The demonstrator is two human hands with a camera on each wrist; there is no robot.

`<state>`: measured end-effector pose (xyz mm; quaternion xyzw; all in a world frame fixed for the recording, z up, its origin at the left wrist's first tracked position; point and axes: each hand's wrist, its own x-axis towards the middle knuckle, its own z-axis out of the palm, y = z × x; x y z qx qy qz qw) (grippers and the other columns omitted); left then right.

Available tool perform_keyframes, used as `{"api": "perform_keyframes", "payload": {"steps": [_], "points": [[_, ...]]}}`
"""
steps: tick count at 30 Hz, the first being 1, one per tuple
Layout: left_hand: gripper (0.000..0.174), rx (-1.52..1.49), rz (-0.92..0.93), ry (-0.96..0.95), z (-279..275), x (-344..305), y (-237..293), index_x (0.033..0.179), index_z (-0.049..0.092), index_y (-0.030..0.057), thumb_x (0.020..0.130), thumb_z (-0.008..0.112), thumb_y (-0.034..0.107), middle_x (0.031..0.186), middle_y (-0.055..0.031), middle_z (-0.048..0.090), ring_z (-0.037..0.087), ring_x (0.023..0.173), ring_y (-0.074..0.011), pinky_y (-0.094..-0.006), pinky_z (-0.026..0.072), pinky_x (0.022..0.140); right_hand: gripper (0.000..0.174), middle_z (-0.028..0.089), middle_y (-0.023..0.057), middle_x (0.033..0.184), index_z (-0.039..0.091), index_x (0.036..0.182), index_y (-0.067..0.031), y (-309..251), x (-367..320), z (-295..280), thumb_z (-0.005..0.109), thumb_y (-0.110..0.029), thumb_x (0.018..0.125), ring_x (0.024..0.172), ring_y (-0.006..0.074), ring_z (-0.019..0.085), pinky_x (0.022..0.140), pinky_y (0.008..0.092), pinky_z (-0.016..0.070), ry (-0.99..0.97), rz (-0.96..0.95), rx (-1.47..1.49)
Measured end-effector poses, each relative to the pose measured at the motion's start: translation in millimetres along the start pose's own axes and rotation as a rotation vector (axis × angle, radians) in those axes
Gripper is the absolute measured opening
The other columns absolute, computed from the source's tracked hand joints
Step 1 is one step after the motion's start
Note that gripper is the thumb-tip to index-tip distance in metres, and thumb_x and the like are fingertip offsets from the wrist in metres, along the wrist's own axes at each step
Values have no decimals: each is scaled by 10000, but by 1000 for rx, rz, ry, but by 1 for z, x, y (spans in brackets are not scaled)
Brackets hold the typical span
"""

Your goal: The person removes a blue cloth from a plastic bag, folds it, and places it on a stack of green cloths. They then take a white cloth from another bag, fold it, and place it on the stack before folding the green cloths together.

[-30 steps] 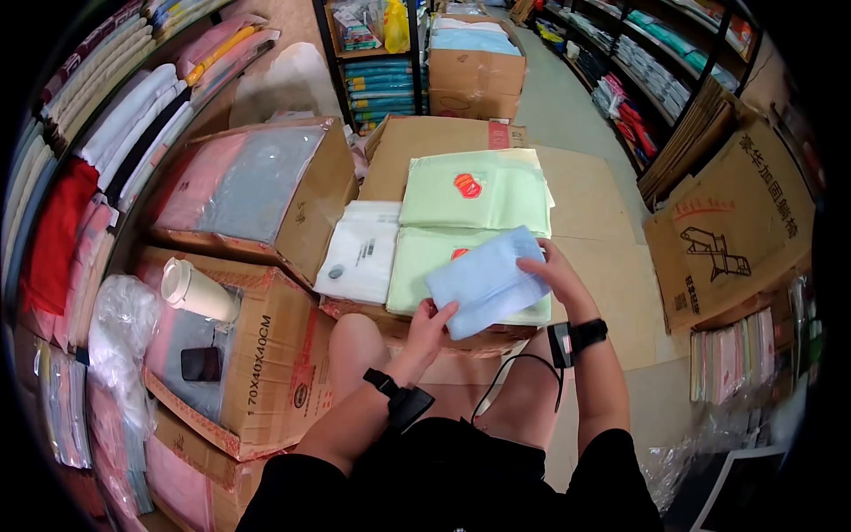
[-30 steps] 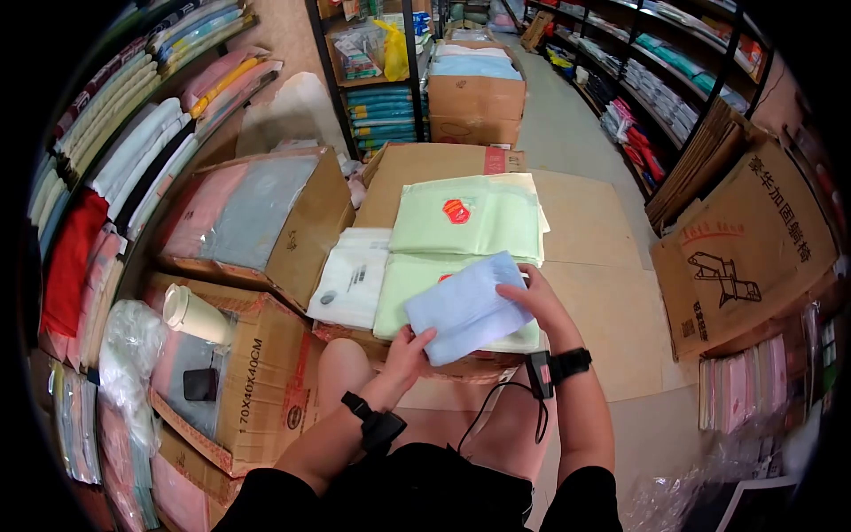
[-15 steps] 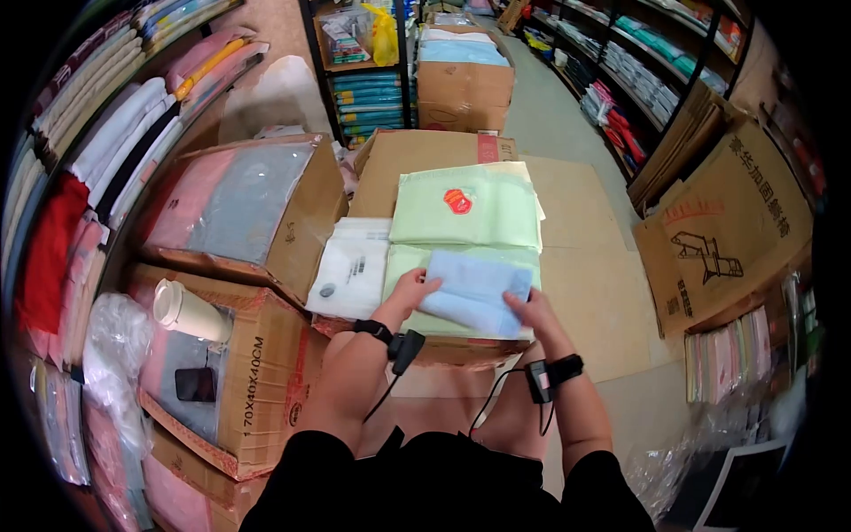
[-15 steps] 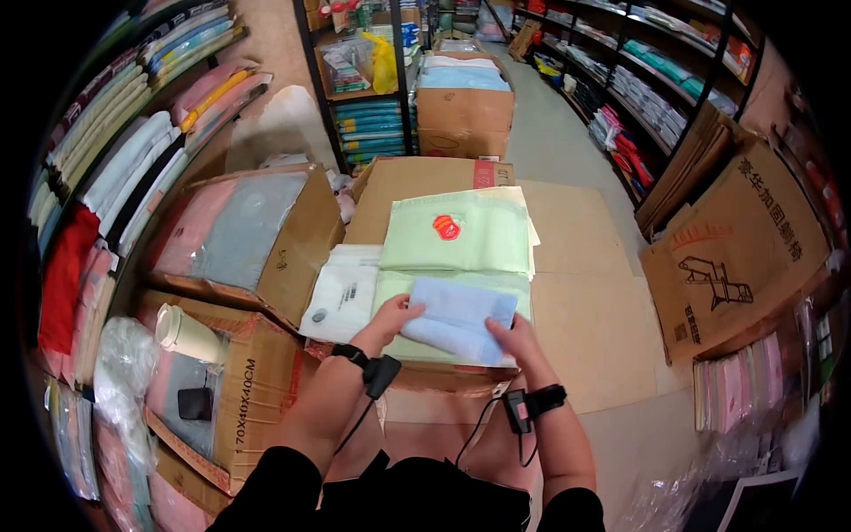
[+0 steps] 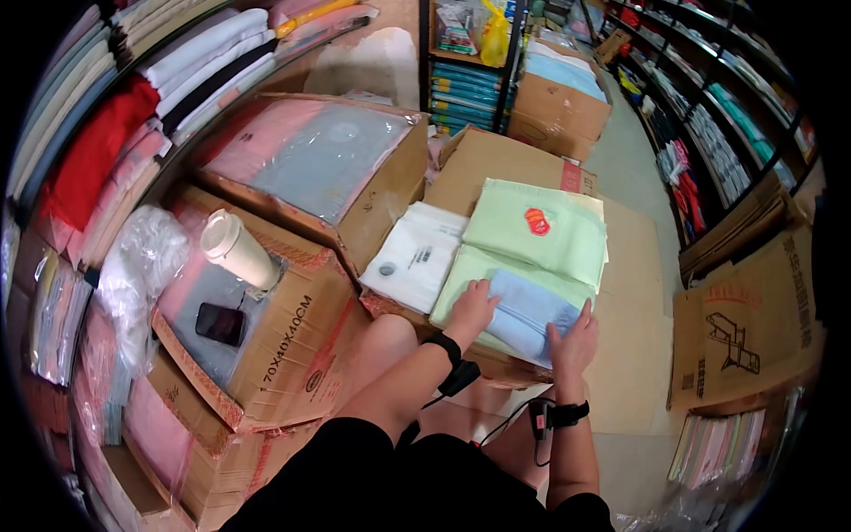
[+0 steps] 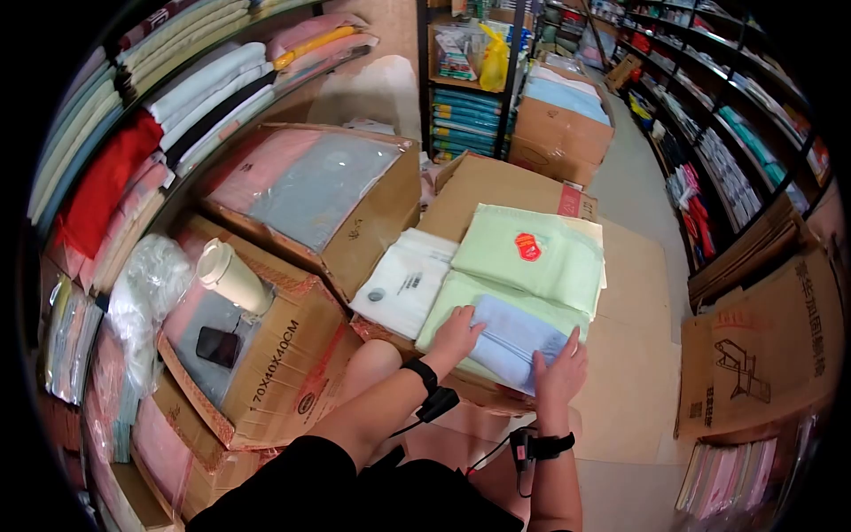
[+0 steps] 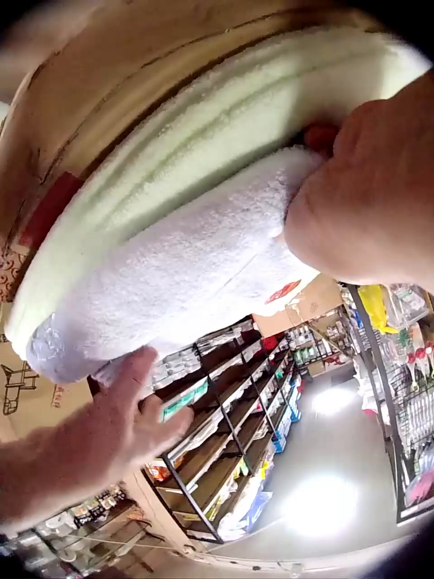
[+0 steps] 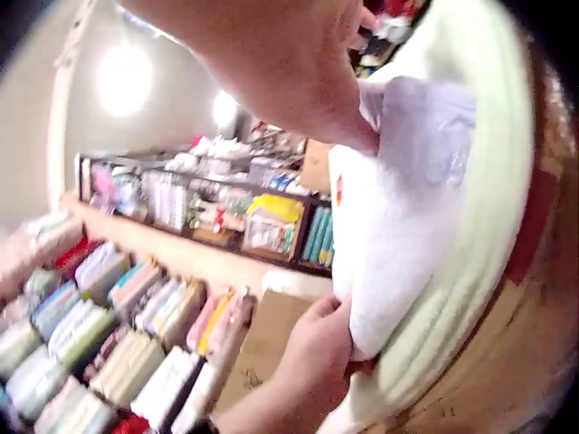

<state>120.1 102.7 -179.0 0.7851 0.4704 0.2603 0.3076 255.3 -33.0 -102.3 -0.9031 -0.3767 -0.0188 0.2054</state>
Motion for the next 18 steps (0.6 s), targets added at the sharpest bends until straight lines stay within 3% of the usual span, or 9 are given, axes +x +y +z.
{"api": "perform_keyframes", "payload": {"steps": [1, 3, 4, 7, 9, 11, 13, 16, 18], "points": [[365, 2, -10, 3, -2, -3, 0, 1047, 467, 41, 789, 577, 273, 971, -166, 517, 531, 846, -351, -422, 445, 701, 727, 353, 190, 1313, 348, 1283, -56, -6, -2, 3, 669, -328, 690, 1133, 347, 422, 917, 442, 362, -8, -7, 1], [377, -18, -18, 3, -3, -6, 1, 1067, 458, 52, 788, 577, 276, 986, -162, 515, 532, 853, -352, -422, 447, 695, 671, 356, 159, 1324, 375, 1282, -81, -27, -9, 10, 661, -272, 706, 1214, 331, 343, 983, 443, 293, 238, -501, -120], [377, -18, -20, 3, -3, -7, 1, 1067, 458, 52, 788, 577, 276, 986, -162, 515, 532, 853, -352, -422, 447, 695, 598, 347, 130, 1340, 385, 1286, -113, -34, -13, 20, 606, -290, 760, 1254, 334, 282, 1013, 500, 213, 127, -582, -96], [319, -52, -6, 64, -12, -4, -5, 1014, 497, 45, 791, 571, 259, 916, -157, 544, 543, 826, -354, -420, 450, 683, 567, 330, 131, 1353, 413, 1274, -129, -26, -26, 68, 569, -363, 782, 1248, 346, 286, 1008, 523, 207, 27, -659, -172], [211, -128, 64, -144, -28, 4, -19, 897, 562, 31, 776, 559, 204, 813, -153, 568, 554, 784, -352, -422, 452, 678, 542, 337, 138, 1348, 429, 1262, -122, -23, -23, 70, 537, -383, 800, 1245, 351, 288, 1003, 538, 202, 19, -661, -177], [139, 120, 51, -109, -49, 10, -44, 766, 585, 19, 733, 556, 151, 742, -153, 575, 562, 754, -348, -435, 447, 667, 547, 348, 142, 1340, 422, 1266, -119, -23, -24, 66, 540, -378, 799, 1242, 357, 290, 1004, 535, 201, -1, -650, -144], [101, 388, 124, -129, -88, 14, -67, 731, 578, 35, 688, 573, 126, 835, -147, 586, 564, 816, -329, -443, 447, 662, 548, 350, 141, 1338, 425, 1264, -115, -23, -25, 64, 541, -379, 798, 1239, 354, 296, 1006, 530, 200, 1, -647, -139], [101, 593, 306, -173, -136, 10, -98, 731, 574, 56, 699, 570, 151, 810, -120, 567, 560, 807, -303, -416, 441, 677, 545, 353, 139, 1337, 430, 1260, -112, -25, -24, 64, 542, -378, 798, 1239, 353, 297, 1007, 527, 201, 14, -648, -134], [65, 668, 589, -159, -152, 4, -107, 735, 572, 80, 714, 553, 139, 807, -92, 541, 549, 821, -266, -374, 431, 710, 543, 350, 138, 1339, 433, 1259, -110, -24, -24, 65, 538, -382, 801, 1240, 354, 295, 1007, 526, 201, 20, -649, -131]]}}
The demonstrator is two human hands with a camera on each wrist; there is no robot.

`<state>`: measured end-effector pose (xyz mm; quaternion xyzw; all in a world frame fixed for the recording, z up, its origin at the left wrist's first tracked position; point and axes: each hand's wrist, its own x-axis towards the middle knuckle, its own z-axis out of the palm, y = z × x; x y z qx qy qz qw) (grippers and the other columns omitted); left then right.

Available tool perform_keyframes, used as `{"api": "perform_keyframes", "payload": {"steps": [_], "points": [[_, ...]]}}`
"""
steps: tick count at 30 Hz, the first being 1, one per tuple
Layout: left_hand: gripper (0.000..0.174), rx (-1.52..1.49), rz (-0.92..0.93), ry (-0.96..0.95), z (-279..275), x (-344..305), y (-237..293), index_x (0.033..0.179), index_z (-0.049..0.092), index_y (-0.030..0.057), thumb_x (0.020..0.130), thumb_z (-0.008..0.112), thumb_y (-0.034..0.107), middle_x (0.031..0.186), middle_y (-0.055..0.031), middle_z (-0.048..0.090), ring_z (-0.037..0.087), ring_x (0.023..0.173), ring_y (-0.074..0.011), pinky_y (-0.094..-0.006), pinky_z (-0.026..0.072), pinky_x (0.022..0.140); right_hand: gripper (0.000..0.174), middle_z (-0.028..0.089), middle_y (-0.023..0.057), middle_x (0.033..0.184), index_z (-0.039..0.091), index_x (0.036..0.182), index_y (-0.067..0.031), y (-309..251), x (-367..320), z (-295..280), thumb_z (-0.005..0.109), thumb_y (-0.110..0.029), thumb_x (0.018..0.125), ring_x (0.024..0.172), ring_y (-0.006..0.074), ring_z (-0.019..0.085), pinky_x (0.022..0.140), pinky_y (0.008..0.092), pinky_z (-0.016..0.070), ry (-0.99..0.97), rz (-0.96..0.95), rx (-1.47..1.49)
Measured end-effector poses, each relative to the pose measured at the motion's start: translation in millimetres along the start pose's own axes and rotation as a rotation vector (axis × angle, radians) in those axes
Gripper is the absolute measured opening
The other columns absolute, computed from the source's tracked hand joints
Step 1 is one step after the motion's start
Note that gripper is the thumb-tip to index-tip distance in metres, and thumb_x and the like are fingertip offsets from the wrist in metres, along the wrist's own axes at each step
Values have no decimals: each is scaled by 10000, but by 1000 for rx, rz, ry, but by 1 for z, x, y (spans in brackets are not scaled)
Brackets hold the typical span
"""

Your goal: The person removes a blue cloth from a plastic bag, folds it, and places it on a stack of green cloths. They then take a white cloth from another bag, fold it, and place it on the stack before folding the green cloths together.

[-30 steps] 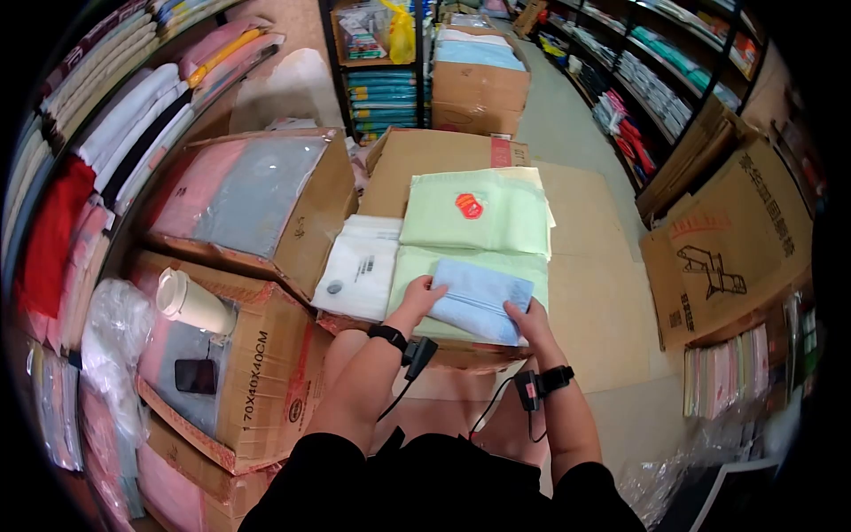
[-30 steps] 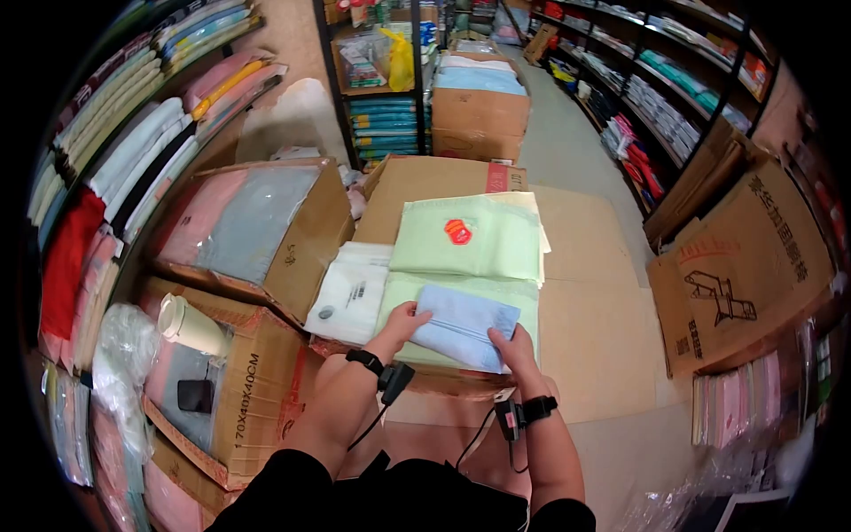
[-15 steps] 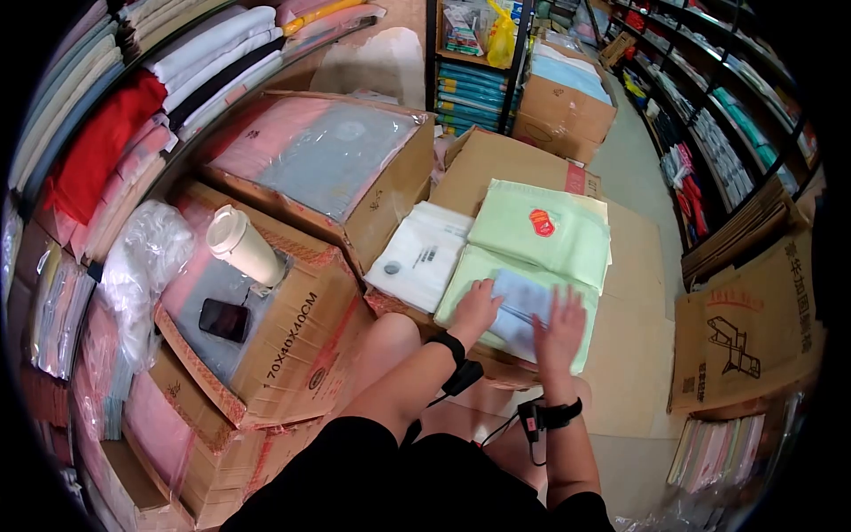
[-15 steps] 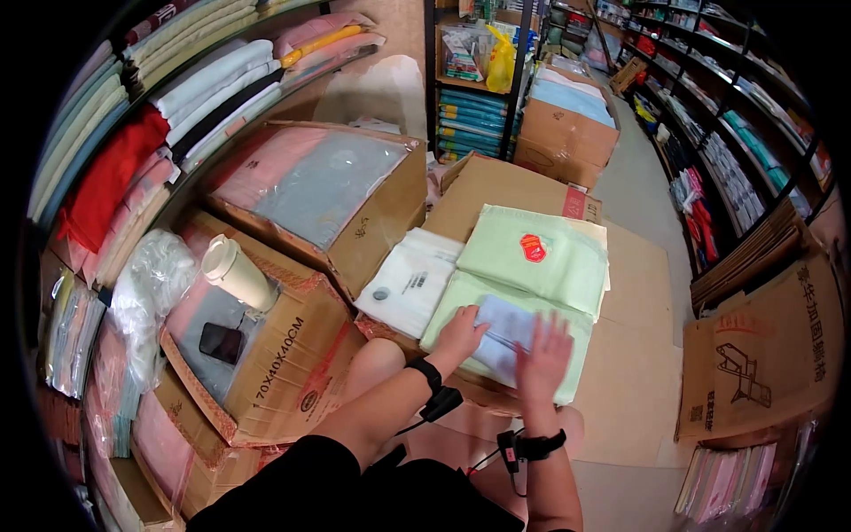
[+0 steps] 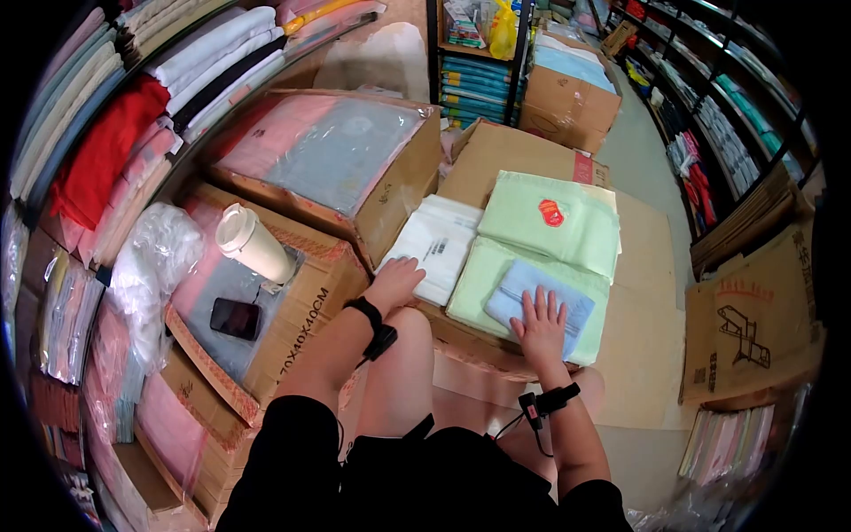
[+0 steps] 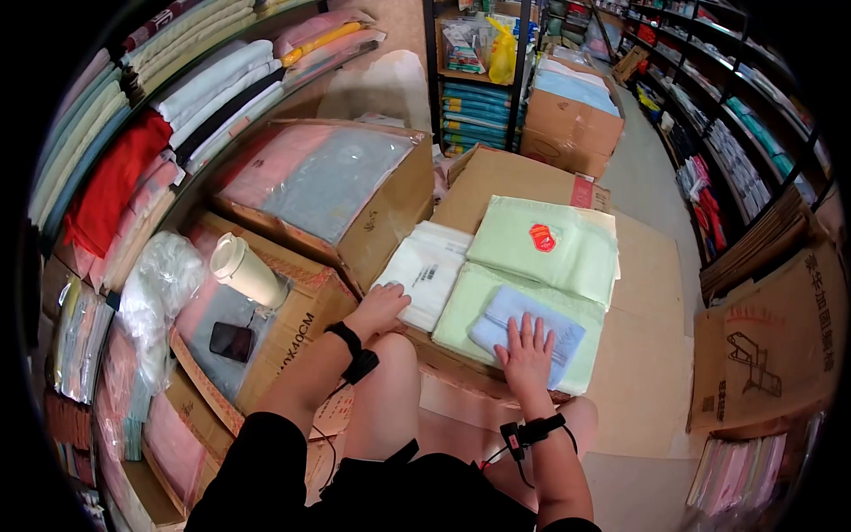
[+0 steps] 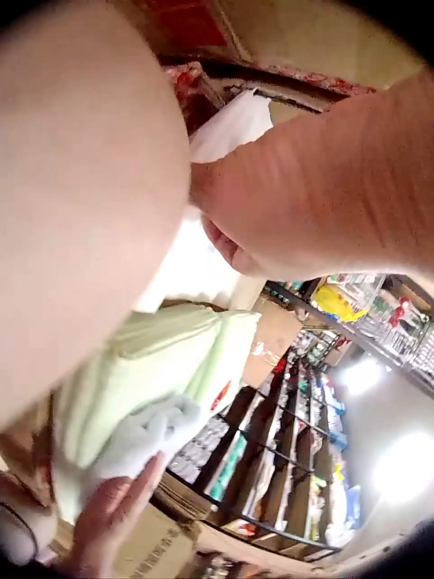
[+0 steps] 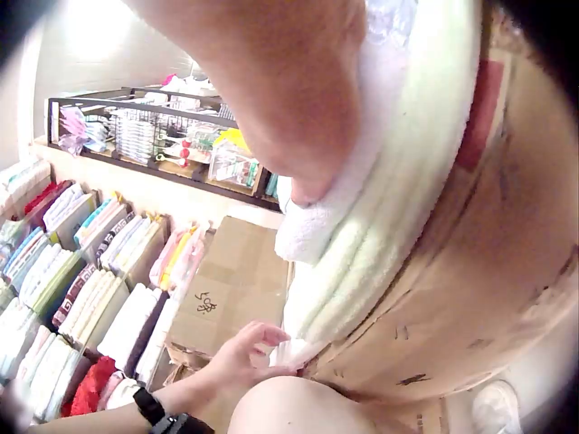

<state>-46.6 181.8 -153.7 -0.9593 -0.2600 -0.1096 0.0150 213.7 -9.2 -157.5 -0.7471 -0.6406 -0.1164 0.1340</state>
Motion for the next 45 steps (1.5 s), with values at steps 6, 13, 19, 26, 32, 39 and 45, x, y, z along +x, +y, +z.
{"api": "perform_keyframes", "payload": {"steps": [6, 13, 19, 26, 32, 39, 45], "points": [[61, 90, 24, -161, 9, 0, -10, 748, 558, 83, 688, 558, 96, 830, -83, 527, 545, 832, -247, -355, 425, 714, 543, 341, 137, 1345, 425, 1267, -112, 2, 1, 1, 525, -389, 810, 1246, 356, 282, 1012, 527, 185, -12, -10, -6], [65, 153, 70, -90, 14, 3, -1, 780, 543, 96, 720, 524, 115, 827, -81, 531, 557, 771, -247, -354, 436, 696, 528, 358, 140, 1331, 432, 1256, -115, 0, 1, 0, 537, -371, 806, 1230, 355, 310, 1001, 526, 211, -6, 9, -23], [80, 227, 135, -251, 10, 6, 7, 814, 542, 95, 749, 501, 116, 834, -85, 537, 566, 775, -246, -341, 417, 751, 539, 351, 136, 1335, 431, 1256, -117, 1, -1, 2, 523, -404, 810, 1238, 349, 296, 1012, 524, 188, 7, 12, 10], [84, 197, 62, -344, 0, 12, 8, 790, 561, 75, 713, 544, 104, 840, -101, 541, 579, 744, -260, -365, 464, 654, 532, 367, 136, 1323, 439, 1247, -121, 1, -2, 0, 531, -402, 805, 1233, 342, 309, 1011, 522, 192, 25, 13, 22], [41, 212, 113, -289, -7, 17, 3, 716, 574, 66, 697, 576, 102, 807, -94, 548, 579, 727, -262, -376, 468, 627, 532, 378, 138, 1313, 443, 1241, -121, 1, -2, 1, 543, -396, 797, 1226, 342, 320, 1009, 523, 195, 55, 11, 29], [144, -22, 73, -294, -11, 28, -9, 711, 569, 52, 757, 580, 188, 747, -115, 559, 565, 741, -302, -388, 459, 642, 530, 380, 139, 1312, 453, 1233, -114, 2, -2, 2, 558, -384, 789, 1222, 345, 324, 1008, 524, 197, 65, 3, 36], [168, -62, 0, -156, -19, 38, -19, 750, 592, 56, 789, 561, 217, 784, -131, 580, 565, 759, -310, -395, 455, 651, 530, 394, 141, 1299, 457, 1229, -113, 2, -1, 0, 562, -385, 786, 1217, 344, 331, 1004, 524, 202, 73, 7, 52]]}}
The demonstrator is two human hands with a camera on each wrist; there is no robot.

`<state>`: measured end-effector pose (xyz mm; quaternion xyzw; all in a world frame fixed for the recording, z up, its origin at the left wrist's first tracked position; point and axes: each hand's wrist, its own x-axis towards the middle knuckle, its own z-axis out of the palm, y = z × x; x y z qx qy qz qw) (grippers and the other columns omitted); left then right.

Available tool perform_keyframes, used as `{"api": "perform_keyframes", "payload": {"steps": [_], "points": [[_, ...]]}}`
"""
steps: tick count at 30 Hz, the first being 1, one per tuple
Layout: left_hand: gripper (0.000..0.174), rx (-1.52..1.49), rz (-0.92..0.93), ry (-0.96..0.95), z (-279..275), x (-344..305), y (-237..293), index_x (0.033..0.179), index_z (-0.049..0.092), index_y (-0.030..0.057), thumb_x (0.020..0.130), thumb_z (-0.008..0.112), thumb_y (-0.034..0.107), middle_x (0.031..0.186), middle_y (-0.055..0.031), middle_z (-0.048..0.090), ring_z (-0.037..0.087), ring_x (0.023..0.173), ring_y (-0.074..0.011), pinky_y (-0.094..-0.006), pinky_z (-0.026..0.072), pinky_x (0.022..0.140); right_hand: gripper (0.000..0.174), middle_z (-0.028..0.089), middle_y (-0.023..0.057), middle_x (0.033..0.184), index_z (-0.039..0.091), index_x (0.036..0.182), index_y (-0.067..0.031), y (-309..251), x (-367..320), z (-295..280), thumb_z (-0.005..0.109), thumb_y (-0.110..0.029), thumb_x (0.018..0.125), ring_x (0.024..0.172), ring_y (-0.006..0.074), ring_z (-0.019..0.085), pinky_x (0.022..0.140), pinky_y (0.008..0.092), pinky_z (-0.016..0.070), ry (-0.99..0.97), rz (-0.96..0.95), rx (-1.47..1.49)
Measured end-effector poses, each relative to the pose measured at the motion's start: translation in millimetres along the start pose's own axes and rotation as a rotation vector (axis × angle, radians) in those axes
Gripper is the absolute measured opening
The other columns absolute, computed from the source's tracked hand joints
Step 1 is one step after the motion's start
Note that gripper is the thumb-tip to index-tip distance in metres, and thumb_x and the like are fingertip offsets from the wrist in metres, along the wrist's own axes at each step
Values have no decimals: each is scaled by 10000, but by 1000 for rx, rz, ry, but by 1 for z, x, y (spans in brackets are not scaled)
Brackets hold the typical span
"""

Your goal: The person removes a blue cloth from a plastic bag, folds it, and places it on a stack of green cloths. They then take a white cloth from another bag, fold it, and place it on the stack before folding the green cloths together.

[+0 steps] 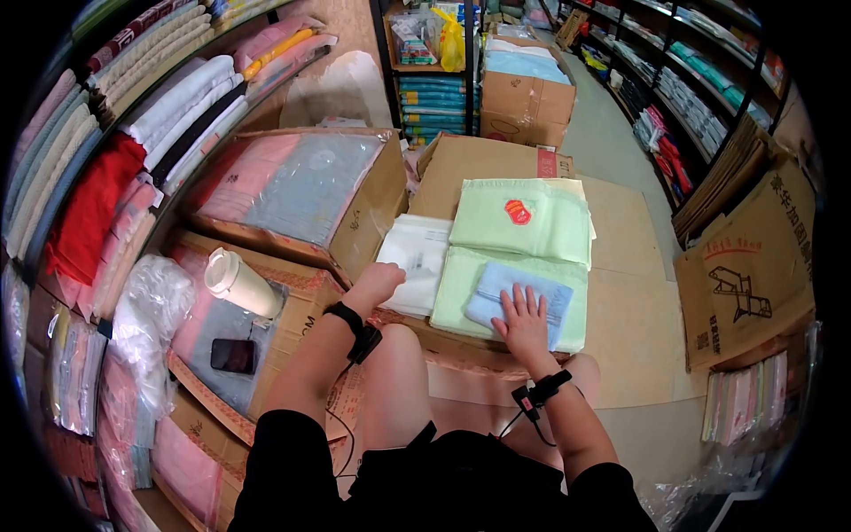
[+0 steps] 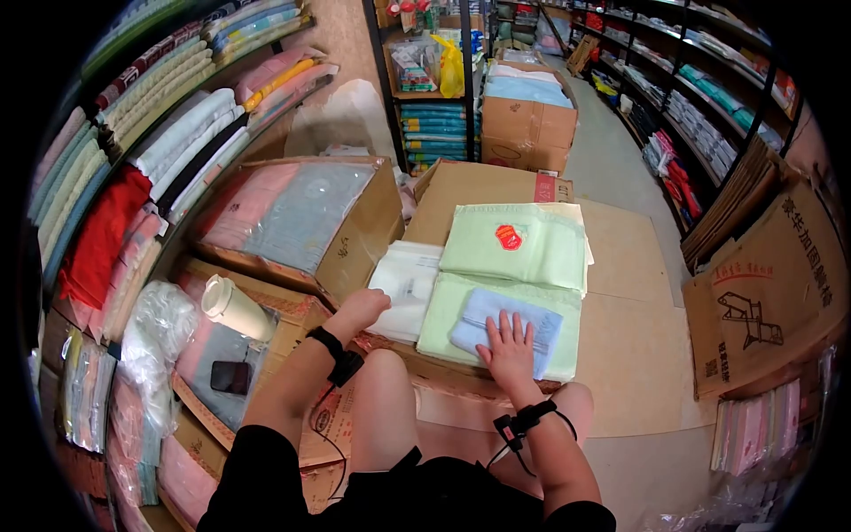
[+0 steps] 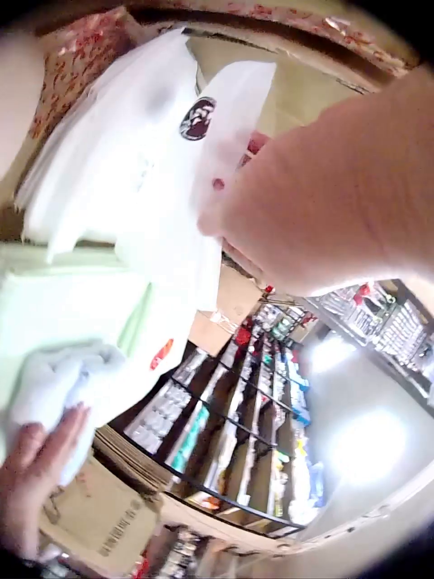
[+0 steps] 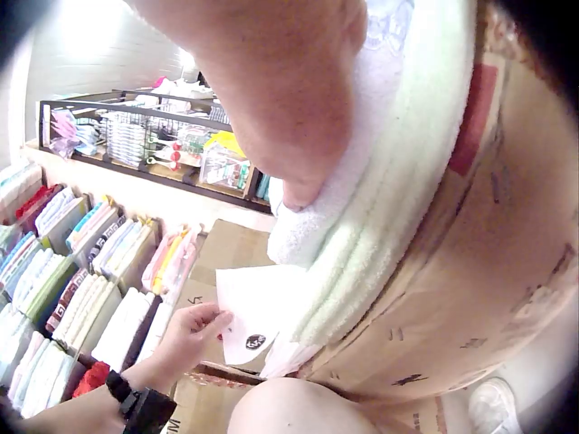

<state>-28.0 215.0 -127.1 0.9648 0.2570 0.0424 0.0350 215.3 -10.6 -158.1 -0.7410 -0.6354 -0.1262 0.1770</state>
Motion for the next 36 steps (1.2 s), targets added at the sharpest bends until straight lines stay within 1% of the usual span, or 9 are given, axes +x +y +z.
{"api": "perform_keyframes", "payload": {"steps": [4, 10, 13, 18, 20, 27, 33, 35, 36], "points": [[154, -217, -202, 239, -23, 4, 17, 766, 588, 42, 782, 570, 194, 762, -134, 583, 563, 698, -304, -371, 447, 616, 525, 401, 146, 1291, 463, 1216, -108, 2, 1, -3, 559, -393, 786, 1216, 349, 332, 1002, 525, 205, 0, 10, 29], [147, -1130, -263, 487, -46, 22, 78, 708, 536, 20, 790, 627, 100, 600, 50, 490, 414, 571, -6, -182, 337, 488, 415, 491, 159, 1177, 508, 1129, -76, -8, 17, -30, 587, -303, 790, 1101, 347, 444, 940, 474, 321, 65, 129, 317], [188, -1291, -206, 436, -33, 25, 117, 684, 499, 48, 797, 633, 117, 582, 43, 475, 405, 507, -20, -177, 317, 438, 322, 597, 116, 892, 527, 1046, -21, -36, 23, -42, 605, -226, 810, 777, 221, 594, 667, 289, 472, -9, 362, 1058], [247, -1617, -274, 191, -16, 27, 151, 657, 457, 82, 788, 653, 154, 560, 17, 474, 433, 451, -48, -193, 353, 386, 206, 575, 52, 773, 525, 908, -3, -54, 20, -45, 609, -168, 818, 677, 98, 565, 591, 241, 470, -138, 397, 1381], [247, -1631, -313, 101, -15, 21, 156, 660, 463, 80, 793, 648, 175, 557, 9, 482, 436, 443, -57, -195, 355, 388, 179, 571, 38, 721, 516, 868, -5, -49, 16, -46, 578, -171, 843, 618, 83, 549, 555, 222, 467, -310, 480, 1464], [273, -1613, -371, -185, -31, 11, 158, 696, 508, 58, 834, 594, 277, 526, -12, 491, 456, 428, -83, -216, 361, 388, 175, 570, 21, 703, 522, 862, -13, -41, 7, -43, 487, -181, 891, 548, 78, 526, 506, 202, 452, -374, 503, 1603], [398, -1413, -220, -317, -36, 9, 142, 550, 527, 50, 828, 589, 328, 458, -22, 479, 442, 395, -83, -219, 329, 384, 193, 539, 15, 616, 537, 815, -10, -41, 6, -43, 504, -188, 883, 532, 84, 525, 474, 243, 419, -184, 405, 1203], [419, -1325, -215, -354, -55, 9, 141, 527, 530, 50, 822, 592, 341, 450, -23, 481, 445, 394, -82, -215, 320, 384, 174, 536, 130, 561, 536, 804, -45, -50, 8, -54, 532, -214, 842, 515, 278, 556, 475, 359, 417, -36, 368, 950], [440, -1239, -210, -387, -62, 9, 141, 504, 532, 50, 816, 595, 354, 442, -23, 483, 447, 393, -81, -211, 311, 384, 174, 536, 130, 561, 536, 804, -45, -53, 8, -58, 532, -214, 842, 515, 278, 556, 475, 359, 417, -36, 369, 952]]}}
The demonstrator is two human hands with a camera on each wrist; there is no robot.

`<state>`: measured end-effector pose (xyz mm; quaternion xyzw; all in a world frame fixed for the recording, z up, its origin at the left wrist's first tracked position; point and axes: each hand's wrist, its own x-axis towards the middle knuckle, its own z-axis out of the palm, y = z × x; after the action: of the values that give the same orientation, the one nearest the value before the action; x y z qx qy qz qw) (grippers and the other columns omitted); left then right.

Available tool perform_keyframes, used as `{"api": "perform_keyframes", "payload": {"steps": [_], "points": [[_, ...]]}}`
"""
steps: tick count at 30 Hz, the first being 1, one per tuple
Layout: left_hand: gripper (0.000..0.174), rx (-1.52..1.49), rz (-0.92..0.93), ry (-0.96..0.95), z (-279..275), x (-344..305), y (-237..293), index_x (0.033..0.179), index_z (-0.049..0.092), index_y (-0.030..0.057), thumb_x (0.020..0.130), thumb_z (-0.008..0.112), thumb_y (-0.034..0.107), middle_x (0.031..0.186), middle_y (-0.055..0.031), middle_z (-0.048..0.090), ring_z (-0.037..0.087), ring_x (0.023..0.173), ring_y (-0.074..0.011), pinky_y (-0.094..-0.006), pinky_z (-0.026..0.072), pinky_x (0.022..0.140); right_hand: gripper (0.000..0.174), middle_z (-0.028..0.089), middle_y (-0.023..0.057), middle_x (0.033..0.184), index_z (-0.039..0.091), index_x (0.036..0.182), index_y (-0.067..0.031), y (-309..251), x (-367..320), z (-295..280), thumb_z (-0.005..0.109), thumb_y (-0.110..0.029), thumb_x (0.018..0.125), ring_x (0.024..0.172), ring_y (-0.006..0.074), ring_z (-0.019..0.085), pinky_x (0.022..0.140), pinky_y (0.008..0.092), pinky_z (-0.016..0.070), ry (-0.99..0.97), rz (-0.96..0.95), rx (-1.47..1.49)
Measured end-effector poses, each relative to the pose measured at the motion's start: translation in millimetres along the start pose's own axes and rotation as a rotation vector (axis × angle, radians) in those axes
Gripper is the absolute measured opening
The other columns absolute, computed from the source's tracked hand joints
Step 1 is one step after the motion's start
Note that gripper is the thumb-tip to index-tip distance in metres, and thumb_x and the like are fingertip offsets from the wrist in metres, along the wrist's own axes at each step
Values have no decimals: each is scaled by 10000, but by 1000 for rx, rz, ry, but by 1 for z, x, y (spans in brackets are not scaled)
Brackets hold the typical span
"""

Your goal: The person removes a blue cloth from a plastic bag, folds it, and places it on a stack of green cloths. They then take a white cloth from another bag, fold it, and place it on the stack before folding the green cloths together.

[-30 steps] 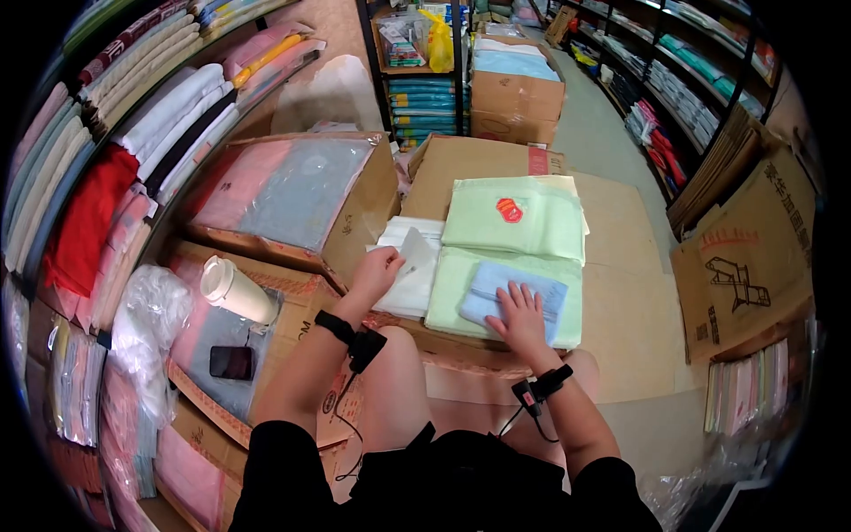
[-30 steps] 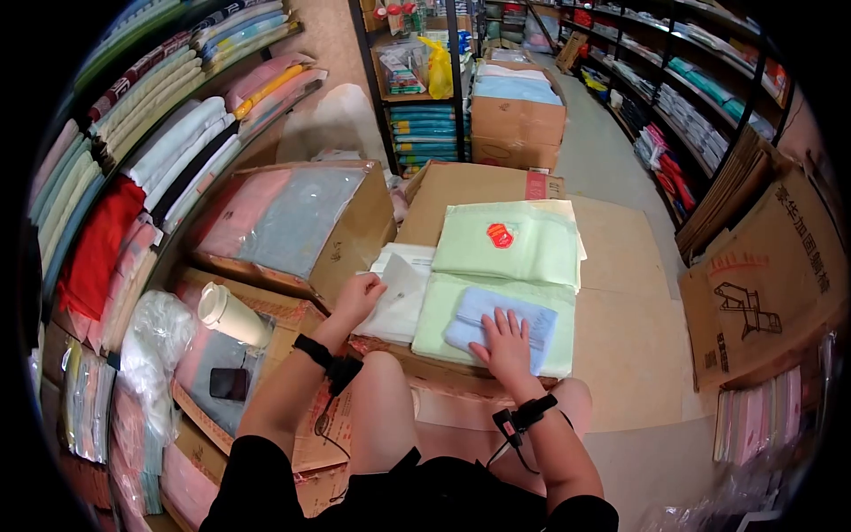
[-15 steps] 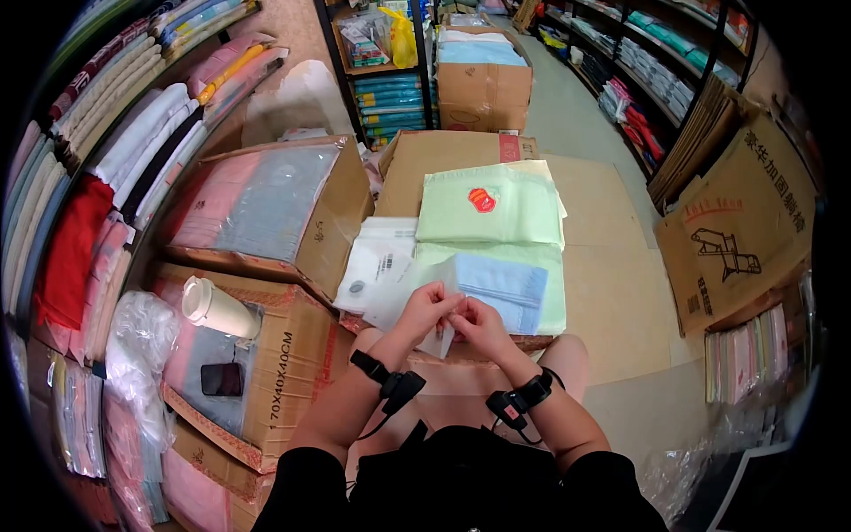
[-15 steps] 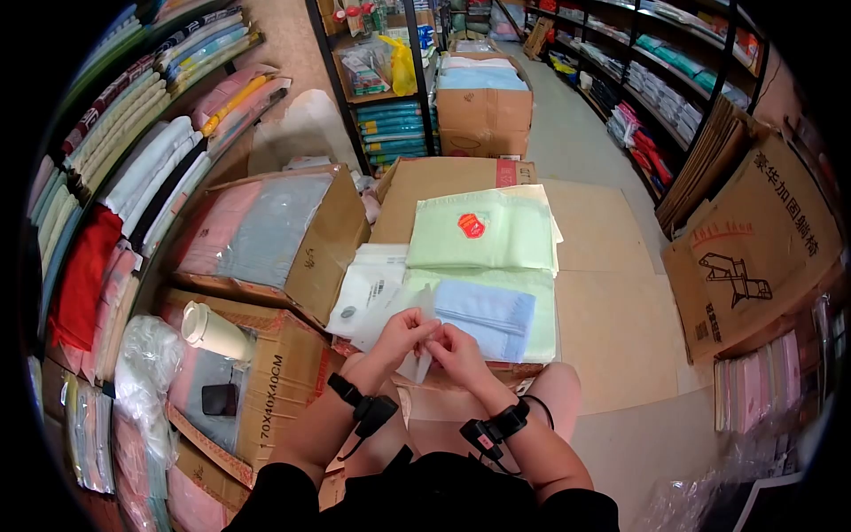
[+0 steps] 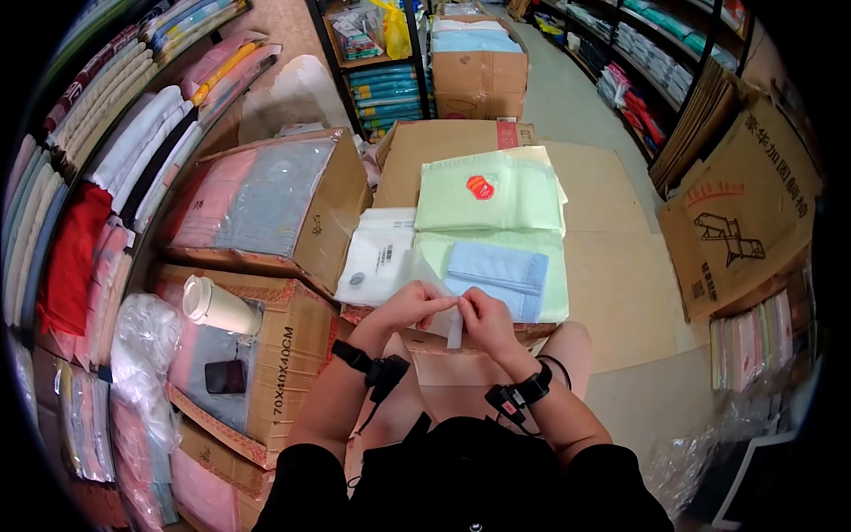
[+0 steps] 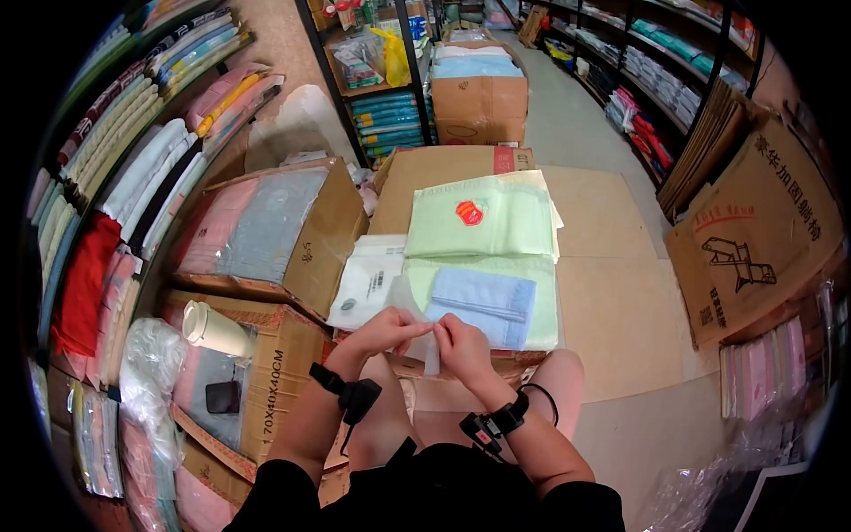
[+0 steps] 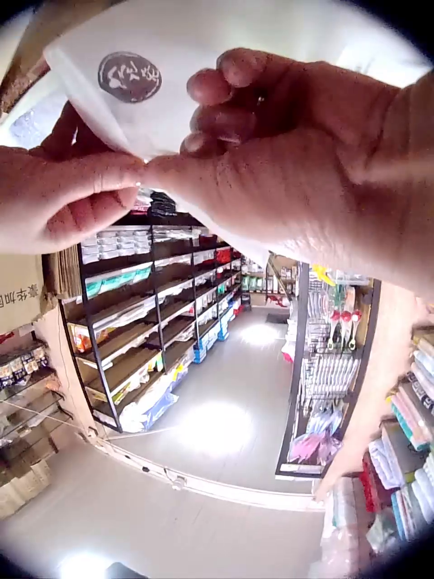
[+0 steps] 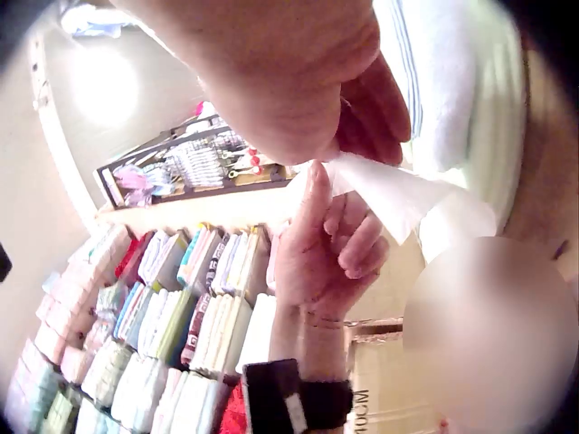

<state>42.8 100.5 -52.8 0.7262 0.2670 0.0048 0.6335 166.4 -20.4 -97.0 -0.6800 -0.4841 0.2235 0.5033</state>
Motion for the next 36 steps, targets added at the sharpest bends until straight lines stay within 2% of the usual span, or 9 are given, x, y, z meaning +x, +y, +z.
{"api": "perform_keyframes", "payload": {"steps": [2, 13, 19, 24, 26, 28, 29, 33, 36], "points": [[396, 35, -28, -10, -4, -2, 4, 573, 568, 34, 817, 596, 345, 431, -13, 470, 444, 383, -77, -212, 315, 374, 151, 553, 160, 619, 531, 784, -62, -7, -2, 1, 529, -204, 833, 575, 353, 541, 485, 406, 409, 69, -87, -226], [264, 85, -23, -88, -16, -6, 5, 616, 539, 35, 789, 612, 221, 503, -4, 492, 464, 442, -71, -212, 347, 409, 159, 548, 164, 626, 508, 768, -57, -11, -11, 5, 498, -188, 856, 594, 360, 543, 506, 424, 411, 179, -83, -215], [225, 79, -79, 103, -40, -20, 3, 566, 419, 31, 717, 573, 93, 517, 0, 435, 473, 441, -84, -223, 401, 410, 159, 539, 141, 604, 501, 773, -54, -5, -4, -22, 492, -184, 864, 568, 332, 539, 510, 400, 416, 254, 4, -122], [24, -219, 305, 846, -6, 0, -10, 782, 464, 18, 768, 477, 3, 560, 2, 455, 502, 482, -76, -259, 381, 409, 158, 553, 142, 622, 504, 771, -52, -10, -11, -5, 512, -191, 847, 579, 333, 546, 517, 400, 422, 70, -88, -110], [34, 29, 322, 889, 6, -1, -8, 813, 476, 36, 784, 494, 41, 585, -37, 490, 526, 513, -142, -294, 392, 439, 159, 557, 144, 621, 502, 780, -59, -1, -16, 3, 529, -207, 830, 578, 338, 548, 519, 404, 425, -126, -154, -268], [80, 526, 352, 950, 16, -2, -8, 875, 500, 71, 815, 528, 117, 636, -114, 559, 572, 575, -275, -365, 415, 499, 132, 563, 154, 694, 501, 799, -53, -34, -19, -7, 554, -174, 805, 629, 338, 551, 540, 393, 432, -99, -66, -261], [111, 561, 384, 940, 21, -2, -9, 882, 508, 105, 818, 545, 187, 688, -137, 570, 544, 610, -340, -406, 407, 513, 115, 558, 159, 740, 501, 832, -44, -48, -18, -12, 555, -137, 791, 663, 335, 551, 552, 389, 434, 43, -233, -241], [97, 500, 371, 826, 35, -4, 0, 871, 516, 93, 811, 548, 163, 665, -122, 568, 554, 608, -326, -404, 412, 517, 134, 540, 171, 853, 499, 871, -9, -56, -11, -2, 553, -15, 749, 729, 324, 551, 582, 364, 432, 93, -603, -90], [96, 370, 444, 838, 37, -9, 7, 865, 522, 52, 802, 567, 109, 563, -115, 506, 503, 478, -264, -336, 388, 459, 240, 548, 157, 898, 480, 1003, -17, -26, -13, 7, 506, -41, 766, 754, 305, 560, 594, 373, 451, -1, -365, -257]]}}
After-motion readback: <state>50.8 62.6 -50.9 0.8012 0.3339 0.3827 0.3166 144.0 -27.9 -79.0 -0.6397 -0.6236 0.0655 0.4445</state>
